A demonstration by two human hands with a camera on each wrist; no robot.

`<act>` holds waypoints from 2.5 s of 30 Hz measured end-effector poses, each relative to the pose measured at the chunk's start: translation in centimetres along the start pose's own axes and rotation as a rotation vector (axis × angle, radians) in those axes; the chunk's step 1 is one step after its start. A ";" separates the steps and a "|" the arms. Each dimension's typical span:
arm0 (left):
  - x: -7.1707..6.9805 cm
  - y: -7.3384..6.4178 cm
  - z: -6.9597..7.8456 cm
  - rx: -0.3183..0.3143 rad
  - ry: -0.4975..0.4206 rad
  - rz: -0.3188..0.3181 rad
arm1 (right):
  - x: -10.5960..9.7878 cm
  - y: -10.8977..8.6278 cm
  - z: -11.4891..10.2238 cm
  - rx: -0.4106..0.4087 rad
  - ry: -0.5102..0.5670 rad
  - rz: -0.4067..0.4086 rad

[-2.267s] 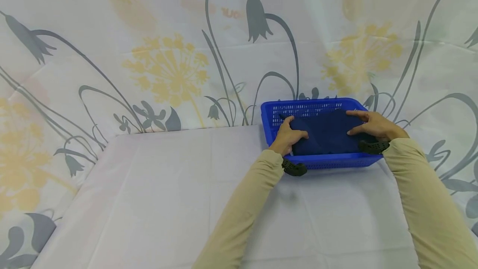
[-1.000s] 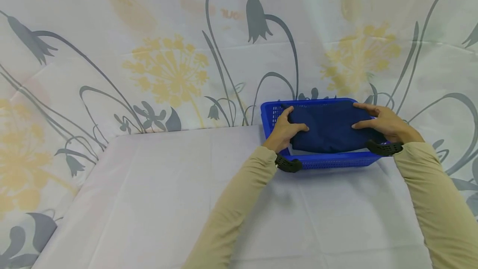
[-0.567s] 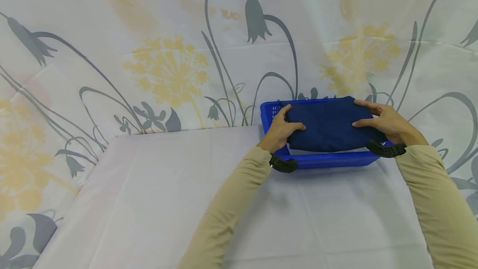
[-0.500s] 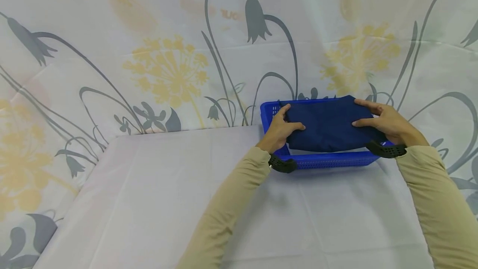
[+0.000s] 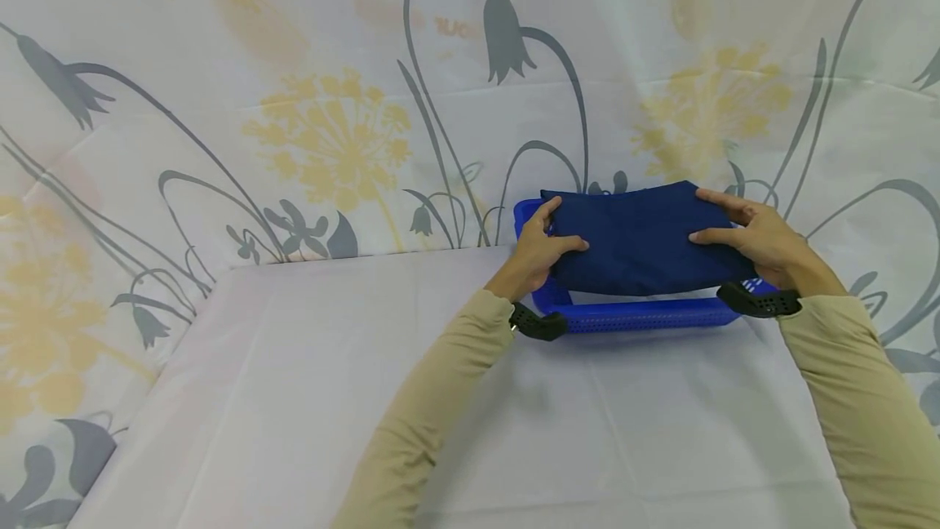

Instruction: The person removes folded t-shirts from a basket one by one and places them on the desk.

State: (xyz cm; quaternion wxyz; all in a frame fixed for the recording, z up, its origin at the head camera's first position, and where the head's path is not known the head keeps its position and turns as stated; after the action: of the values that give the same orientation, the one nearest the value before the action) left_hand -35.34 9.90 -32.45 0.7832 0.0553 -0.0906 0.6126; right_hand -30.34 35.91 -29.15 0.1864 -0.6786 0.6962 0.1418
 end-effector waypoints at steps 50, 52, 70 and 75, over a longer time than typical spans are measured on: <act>-11.6 -7.0 5.1 0.096 -0.137 -0.020 | 10.3 -2.6 -7.1 -0.180 0.147 0.038; -12.3 -7.3 5.1 0.095 -0.138 -0.016 | 10.8 -2.5 -7.3 -0.187 0.141 0.035; -17.6 -9.1 5.7 0.114 -0.109 0.052 | 16.0 -1.6 -8.6 -0.226 0.218 0.004; -19.2 -9.2 5.7 0.110 -0.088 0.055 | 17.5 -1.0 -8.9 -0.225 0.227 -0.021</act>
State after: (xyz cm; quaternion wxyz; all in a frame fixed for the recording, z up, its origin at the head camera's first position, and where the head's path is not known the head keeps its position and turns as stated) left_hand -31.32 -11.68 -30.67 0.7570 0.1227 -0.0927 0.6350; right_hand -30.07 16.21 -29.08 0.0308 -0.7143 0.6852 0.1390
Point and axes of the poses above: each hand's wrist, its own y-axis towards the middle knuckle, its own x-axis out of the palm, z = x × y, the point moved 7 cm from there along y, towards the middle knuckle, and after that the axes turned 6 degrees about z, right-handed, at the moved point
